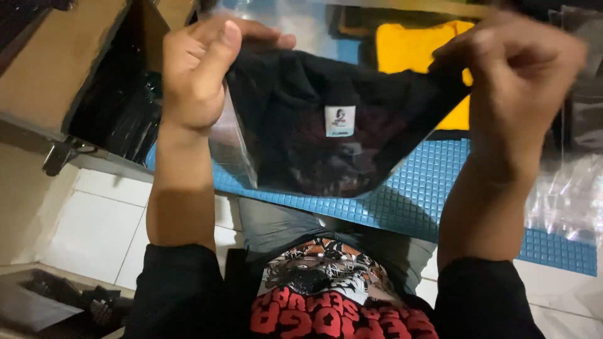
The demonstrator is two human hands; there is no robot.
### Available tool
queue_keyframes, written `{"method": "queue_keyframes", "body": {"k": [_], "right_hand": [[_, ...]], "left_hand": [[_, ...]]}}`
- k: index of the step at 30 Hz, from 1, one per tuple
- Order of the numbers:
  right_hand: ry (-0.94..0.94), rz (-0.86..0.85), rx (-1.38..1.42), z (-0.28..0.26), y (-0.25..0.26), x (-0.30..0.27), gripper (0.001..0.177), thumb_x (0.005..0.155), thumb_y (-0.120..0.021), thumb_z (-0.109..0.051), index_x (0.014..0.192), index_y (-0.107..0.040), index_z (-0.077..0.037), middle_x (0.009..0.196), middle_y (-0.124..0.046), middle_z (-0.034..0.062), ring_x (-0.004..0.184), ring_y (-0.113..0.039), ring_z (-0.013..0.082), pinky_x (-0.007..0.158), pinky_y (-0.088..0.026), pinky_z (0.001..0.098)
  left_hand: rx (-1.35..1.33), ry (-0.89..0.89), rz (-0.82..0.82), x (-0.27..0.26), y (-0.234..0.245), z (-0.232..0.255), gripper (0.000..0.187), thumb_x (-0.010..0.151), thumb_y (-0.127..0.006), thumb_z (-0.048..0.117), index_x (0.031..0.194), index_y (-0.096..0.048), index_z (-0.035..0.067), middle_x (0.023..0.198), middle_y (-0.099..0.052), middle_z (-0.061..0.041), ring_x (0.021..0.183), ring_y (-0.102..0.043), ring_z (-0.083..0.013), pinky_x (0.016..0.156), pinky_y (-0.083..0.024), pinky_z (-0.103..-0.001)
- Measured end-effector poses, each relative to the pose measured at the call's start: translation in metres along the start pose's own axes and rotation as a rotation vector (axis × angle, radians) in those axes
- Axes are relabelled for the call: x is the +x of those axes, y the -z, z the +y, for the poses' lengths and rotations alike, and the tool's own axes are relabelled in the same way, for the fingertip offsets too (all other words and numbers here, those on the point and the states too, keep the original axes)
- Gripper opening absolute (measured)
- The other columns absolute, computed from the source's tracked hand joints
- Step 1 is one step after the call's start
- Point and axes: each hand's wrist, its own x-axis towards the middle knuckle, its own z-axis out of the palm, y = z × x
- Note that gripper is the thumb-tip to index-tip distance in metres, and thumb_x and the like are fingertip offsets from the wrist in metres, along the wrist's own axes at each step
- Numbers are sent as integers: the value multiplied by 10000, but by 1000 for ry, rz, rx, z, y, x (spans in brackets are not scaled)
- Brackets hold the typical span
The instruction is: The person folds black and yellow t-shirts and places each into a clear plastic bag on a blue mat. They smooth the shirts inside the bags and set the packaged items aside. The process repeats for several shirts.
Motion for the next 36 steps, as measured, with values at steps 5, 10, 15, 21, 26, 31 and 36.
{"method": "queue_keyframes", "body": {"k": [5, 10, 15, 21, 26, 31, 36], "right_hand": [[41, 29, -39, 7, 6, -15, 221, 1203, -677, 46, 1054, -646, 206, 983, -683, 314, 825, -715, 337, 733, -558, 357], [-166, 6, 127, 12, -6, -8, 224, 1154, -568, -148, 1121, -576, 73, 1075, -644, 206, 996, -683, 284, 851, -581, 342], [-342, -385, 206, 37, -23, -21, 425, 995, -645, -133, 1356, -575, 81, 1302, -644, 197, 1127, -674, 266, 962, -580, 325], [-644, 90, 802, 31, -91, -81, 286, 1022, -616, -247, 1131, -703, 3, 901, -700, 150, 701, -676, 182, 680, -561, 301], [-1070, 170, 1377, -19, -168, -137, 696, 906, -731, -259, 1500, -436, -49, 1432, -568, 161, 1267, -606, 293, 953, -624, 376], [-965, -710, 1051, -1, -154, -211, 684, 977, -501, -471, 1415, -473, 53, 1334, -660, 237, 1089, -733, 297, 956, -636, 344], [-902, -979, 727, 37, -73, -239, 271, 1037, -499, -208, 1143, -695, -54, 1095, -813, 132, 892, -819, 179, 777, -714, 244]], "left_hand": [[-29, 113, -8, -10, 1, 0, 390, 1130, -437, 269, 1184, -650, -53, 1174, -713, -237, 1129, -749, -335, 1029, -639, -357], [-6, 74, -25, 4, 0, -16, 442, 1125, -434, 339, 1155, -643, -49, 1142, -713, -213, 1101, -746, -312, 1022, -615, -350], [-13, 105, -65, 23, -1, -12, 464, 1111, -439, 361, 1137, -640, -56, 1092, -722, -215, 1064, -749, -289, 1002, -615, -338], [377, 6, -452, 79, 2, -95, 332, 1127, -435, 209, 1102, -655, -39, 1025, -710, -185, 963, -704, -303, 901, -544, -407], [854, 179, -1028, 128, -97, -192, 244, 976, -674, 348, 894, -778, 144, 783, -723, -58, 659, -633, -246, 557, -450, -439], [696, 374, -1289, 51, -160, -152, 365, 980, -659, 455, 1193, -562, 175, 1168, -522, 4, 1043, -423, -191, 903, -171, -482], [236, 266, -835, 10, -110, -188, 586, 999, -662, 291, 1486, -446, 49, 1542, -472, -185, 1410, -467, -340, 1164, -367, -491]]}}
